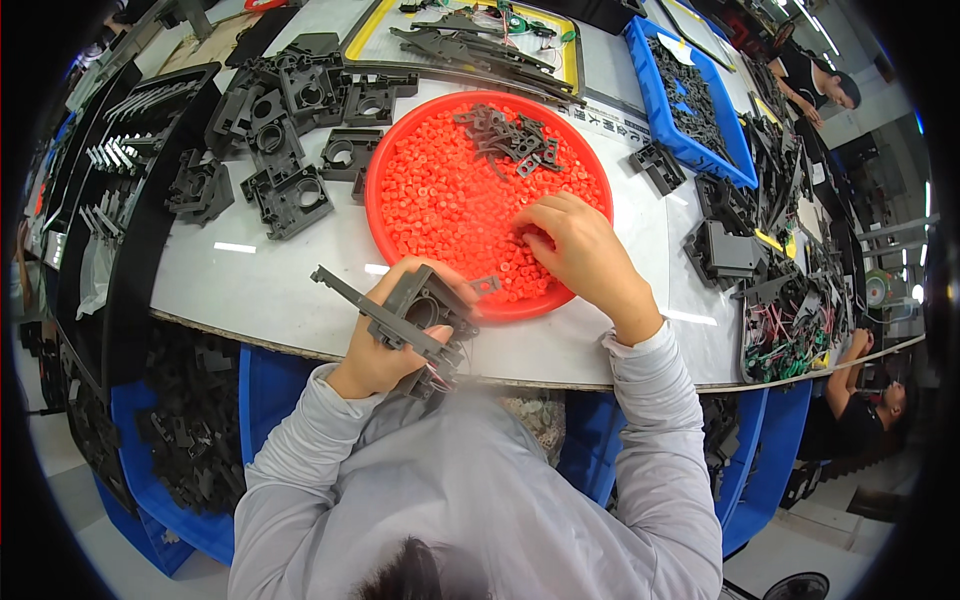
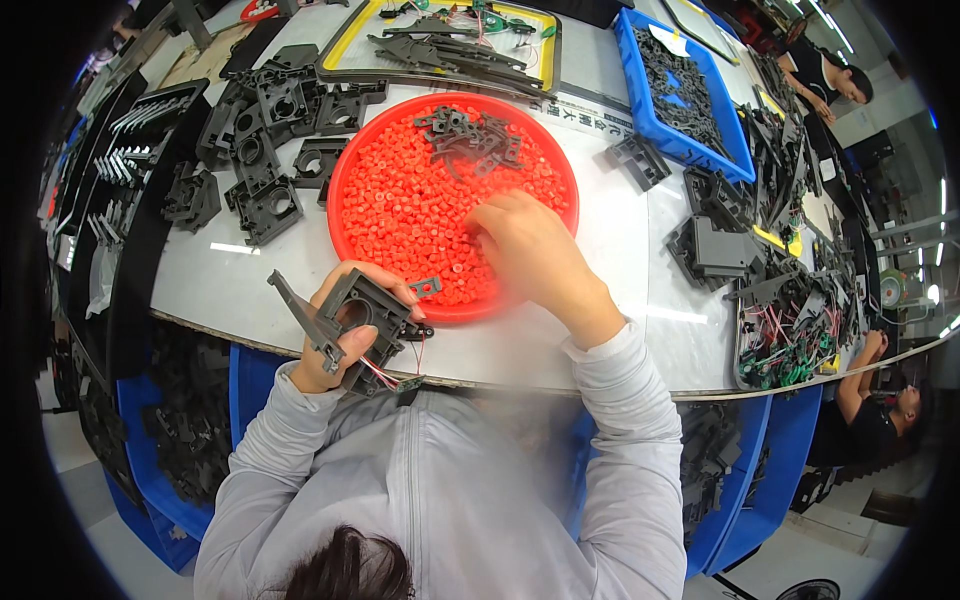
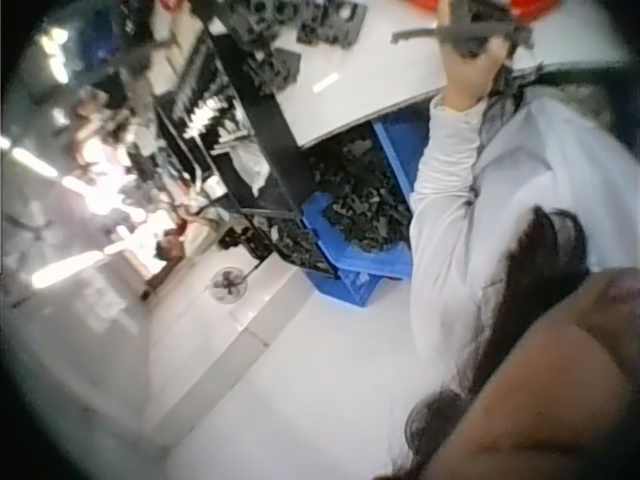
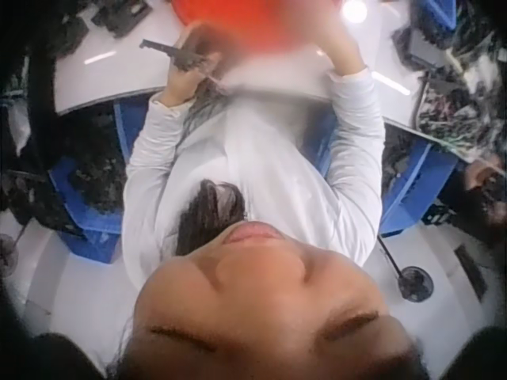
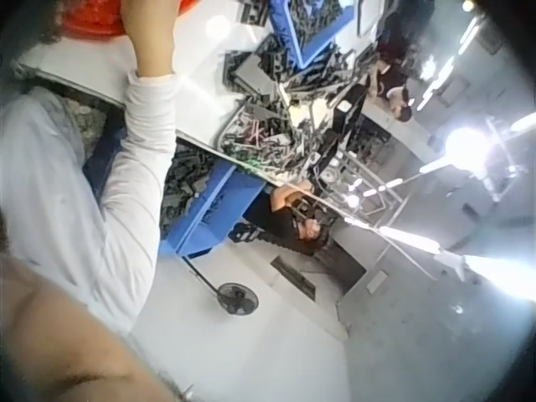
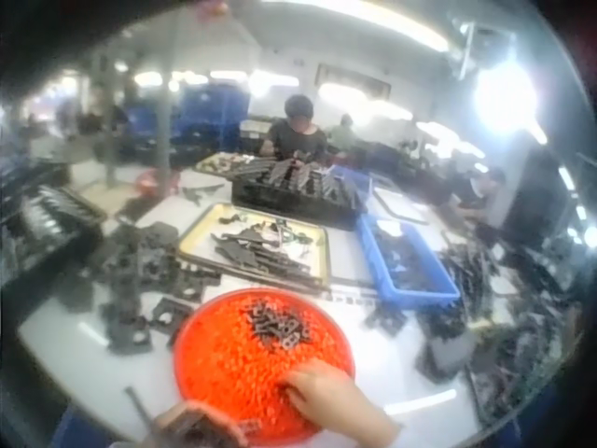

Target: The person assembles small internal plastic components, small green gears, red plastic beads, and black internal parts into a gray plastic housing unit by hand.

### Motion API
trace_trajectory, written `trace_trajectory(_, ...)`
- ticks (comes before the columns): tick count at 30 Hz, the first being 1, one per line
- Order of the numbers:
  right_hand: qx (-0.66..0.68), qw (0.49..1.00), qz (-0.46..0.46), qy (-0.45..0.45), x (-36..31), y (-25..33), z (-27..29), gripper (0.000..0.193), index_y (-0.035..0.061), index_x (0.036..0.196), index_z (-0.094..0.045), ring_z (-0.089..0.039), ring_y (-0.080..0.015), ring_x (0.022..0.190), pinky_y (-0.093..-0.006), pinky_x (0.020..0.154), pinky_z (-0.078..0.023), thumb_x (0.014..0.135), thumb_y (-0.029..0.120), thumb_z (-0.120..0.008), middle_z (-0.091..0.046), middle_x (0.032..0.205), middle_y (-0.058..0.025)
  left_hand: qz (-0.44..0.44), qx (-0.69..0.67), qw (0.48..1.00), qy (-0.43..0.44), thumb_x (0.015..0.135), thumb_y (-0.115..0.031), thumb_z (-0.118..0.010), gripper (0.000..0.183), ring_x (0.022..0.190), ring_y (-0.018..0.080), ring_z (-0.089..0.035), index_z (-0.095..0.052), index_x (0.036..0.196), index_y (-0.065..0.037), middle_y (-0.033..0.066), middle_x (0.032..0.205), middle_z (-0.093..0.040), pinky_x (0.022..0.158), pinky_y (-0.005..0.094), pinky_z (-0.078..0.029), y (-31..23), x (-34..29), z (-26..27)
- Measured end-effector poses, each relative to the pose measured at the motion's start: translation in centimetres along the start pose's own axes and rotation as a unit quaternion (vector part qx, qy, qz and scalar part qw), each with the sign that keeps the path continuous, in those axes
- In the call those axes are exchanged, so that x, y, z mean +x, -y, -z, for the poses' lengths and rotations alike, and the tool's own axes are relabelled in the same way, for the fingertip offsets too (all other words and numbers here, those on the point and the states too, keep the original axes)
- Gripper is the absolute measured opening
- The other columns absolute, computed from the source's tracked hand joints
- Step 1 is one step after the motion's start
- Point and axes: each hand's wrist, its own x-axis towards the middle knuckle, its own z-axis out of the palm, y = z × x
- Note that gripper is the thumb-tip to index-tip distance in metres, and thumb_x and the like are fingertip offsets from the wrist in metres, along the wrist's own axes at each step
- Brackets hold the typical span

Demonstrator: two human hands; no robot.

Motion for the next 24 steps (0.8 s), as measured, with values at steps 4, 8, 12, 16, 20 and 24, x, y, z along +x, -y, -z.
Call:
trace_trajectory(4,-0.005,0.999,-0.016,0.03,0.1,0.1,0.2,0.01,0.0032,0.083,-0.062,-0.057,-0.0267,0.081,-0.036,0.072,-0.046,0.073,0.002,-0.059,-0.062,0.079,-0.0095,-0.002,-0.001,1.0,-0.002,0.073,-0.005,-0.061,0.038,0.095,0.0183,-0.057,-0.047,0.108,0.003,0.0125,0.1,-0.057,0.087,0.0315,-0.046,-0.1,0.0,-0.1)
trace_trajectory(8,-0.012,1.0,-0.017,0.01,-0.1,0.1,0.4,0.01,0.0031,0.083,-0.062,-0.057,-0.027,0.081,-0.036,0.072,-0.046,0.073,0.002,-0.06,-0.062,0.081,-0.0097,0.009,-0.004,1.0,-0.008,0.073,-0.006,-0.061,0.038,0.094,0.0178,-0.057,-0.047,0.108,0.003,0.0125,0.1,-0.057,0.086,0.0312,-0.046,-0.1,0.0,-0.2)
trace_trajectory(12,-0.041,0.999,-0.016,0.021,-0.5,0.0,0.7,0.01,0.002,0.082,-0.062,-0.056,-0.0268,0.081,-0.0358,0.072,-0.046,0.072,0.002,-0.06,-0.061,0.082,-0.0097,0.005,-0.001,1.0,-0.002,0.072,-0.006,-0.06,0.039,0.094,0.0174,-0.057,-0.047,0.108,0.003,0.0123,0.1,-0.056,0.086,0.0312,-0.046,0.1,-0.1,0.0)
trace_trajectory(16,-0.05,0.998,-0.018,0.03,-0.3,-0.2,0.4,0.011,0.0009,0.081,-0.062,-0.055,-0.0266,0.082,-0.0357,0.073,-0.046,0.071,0.003,-0.062,-0.061,0.082,-0.0098,0.012,0.0,1.0,-0.006,0.072,-0.007,-0.061,0.04,0.094,0.0175,-0.057,-0.046,0.108,0.003,0.0122,0.1,-0.056,0.085,0.0313,-0.046,0.0,-0.1,-0.2)
trace_trajectory(20,-0.036,0.999,-0.015,0.017,-0.1,-0.4,0.2,0.012,0.0008,0.082,-0.062,-0.055,-0.0268,0.081,-0.0354,0.072,-0.046,0.07,0.003,-0.063,-0.061,0.082,-0.0099,0.013,-0.001,1.0,-0.015,0.072,-0.007,-0.061,0.041,0.094,0.0176,-0.057,-0.046,0.109,0.003,0.0123,0.101,-0.056,0.085,0.0313,-0.046,0.0,-0.1,-0.2)
trace_trajectory(24,0.09,0.995,-0.02,-0.04,-0.3,0.6,0.7,0.015,0.0,0.084,-0.062,-0.059,-0.0233,0.081,-0.0313,0.073,-0.047,0.069,-0.003,-0.061,-0.062,0.084,-0.0098,0.012,0.011,1.0,-0.004,0.072,-0.006,-0.06,0.04,0.094,0.0169,-0.056,-0.046,0.108,0.002,0.012,0.101,-0.056,0.085,0.0312,-0.046,0.1,-0.1,-0.1)
